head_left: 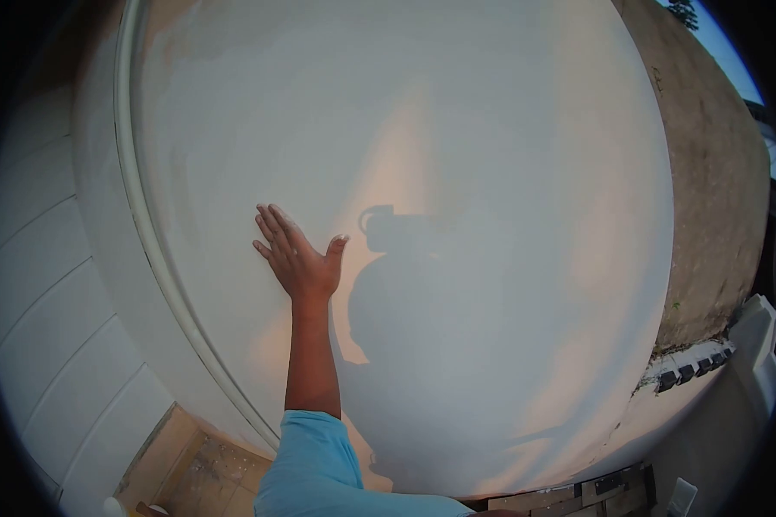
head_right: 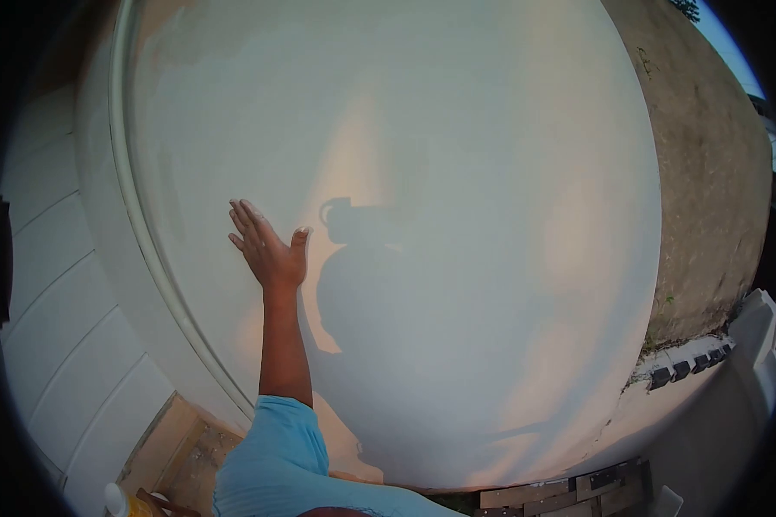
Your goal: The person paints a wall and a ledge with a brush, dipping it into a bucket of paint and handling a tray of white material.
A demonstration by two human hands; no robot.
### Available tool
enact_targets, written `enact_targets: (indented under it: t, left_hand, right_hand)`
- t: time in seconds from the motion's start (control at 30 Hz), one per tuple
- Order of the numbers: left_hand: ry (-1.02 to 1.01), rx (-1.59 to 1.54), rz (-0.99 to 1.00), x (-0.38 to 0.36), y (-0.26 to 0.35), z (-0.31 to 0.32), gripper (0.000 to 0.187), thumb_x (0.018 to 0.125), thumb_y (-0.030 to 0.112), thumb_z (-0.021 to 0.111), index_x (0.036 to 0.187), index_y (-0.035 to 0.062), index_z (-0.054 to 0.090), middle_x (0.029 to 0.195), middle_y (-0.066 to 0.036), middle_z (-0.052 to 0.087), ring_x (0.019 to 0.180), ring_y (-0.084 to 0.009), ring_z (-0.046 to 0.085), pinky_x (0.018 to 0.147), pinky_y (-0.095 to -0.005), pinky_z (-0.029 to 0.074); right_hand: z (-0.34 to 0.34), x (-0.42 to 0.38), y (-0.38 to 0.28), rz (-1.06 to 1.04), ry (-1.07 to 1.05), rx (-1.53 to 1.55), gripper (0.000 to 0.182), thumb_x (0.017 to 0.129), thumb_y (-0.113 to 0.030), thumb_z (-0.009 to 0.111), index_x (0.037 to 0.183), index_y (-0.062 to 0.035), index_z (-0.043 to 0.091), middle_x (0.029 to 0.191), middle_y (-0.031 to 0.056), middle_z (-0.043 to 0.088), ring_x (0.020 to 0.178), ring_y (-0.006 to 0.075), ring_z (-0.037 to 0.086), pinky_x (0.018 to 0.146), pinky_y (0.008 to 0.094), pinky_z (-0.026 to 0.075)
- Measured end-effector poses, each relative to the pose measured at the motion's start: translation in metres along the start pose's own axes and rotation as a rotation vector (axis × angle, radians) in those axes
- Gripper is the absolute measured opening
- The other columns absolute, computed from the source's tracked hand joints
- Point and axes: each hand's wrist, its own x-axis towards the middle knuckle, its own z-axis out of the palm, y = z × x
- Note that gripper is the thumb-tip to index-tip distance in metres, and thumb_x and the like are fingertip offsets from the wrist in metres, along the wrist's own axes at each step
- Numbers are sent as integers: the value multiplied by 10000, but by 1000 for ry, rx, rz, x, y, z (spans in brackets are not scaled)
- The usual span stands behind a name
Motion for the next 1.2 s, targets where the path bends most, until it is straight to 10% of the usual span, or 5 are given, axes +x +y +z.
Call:
enact_targets:
  t: [0.1, 0.13, 0.37, 0.83, 1.2]
  left_hand:
    - [6, -2, 3, 1, -1, 2, 1166, 807, 748, 511, 1518, -23, 2, 1588, -253, 31, 1478, -406, 26, 1133, -633, 8]
    - [7, 11, 12, 1, -3, 4, 1159, 807, 765, 484, 1523, -8, 1, 1592, -244, 32, 1477, -410, 22, 1130, -636, -9]
    - [16, 171, 29, 6, 27, 2, 1128, 774, 726, 577, 1545, 74, 73, 1593, -239, 28, 1466, -449, 16, 1118, -669, 16]
    - [47, 183, 417, 70, 250, 24, 1085, 799, 859, 326, 1551, 109, 104, 1592, -226, 63, 1469, -428, 37, 1113, -680, 65]
    - [-151, 98, 956, -65, 413, 24, 906, 869, 767, 348, 1544, 182, 202, 1610, -51, 160, 1487, -295, 113, 1115, -679, 112]
  right_hand:
    - [8, -9, 3, -44, 184, 46, 494, 839, -500, 668, 1069, -63, 635, 743, 70, 642, 675, 220, 623, 674, 376, 538]
    - [-24, 5, -4, 41, -264, 1, 314, 993, -339, 536, 1054, -45, 628, 830, 99, 696, 726, 159, 686, 670, 259, 595]
    - [-49, -19, -25, 11, -376, 176, 332, 1027, -263, 466, 1191, 9, 567, 873, 138, 701, 795, 198, 698, 736, 321, 618]
    - [-128, -94, -127, -108, -168, 138, 357, 1009, -296, 512, 1115, 39, 573, 889, 168, 656, 818, 223, 677, 641, 252, 595]
    - [-91, -193, -174, -467, -42, -81, 309, 986, -236, 544, 1107, 42, 606, 951, 165, 670, 871, 242, 654, 794, 329, 540]
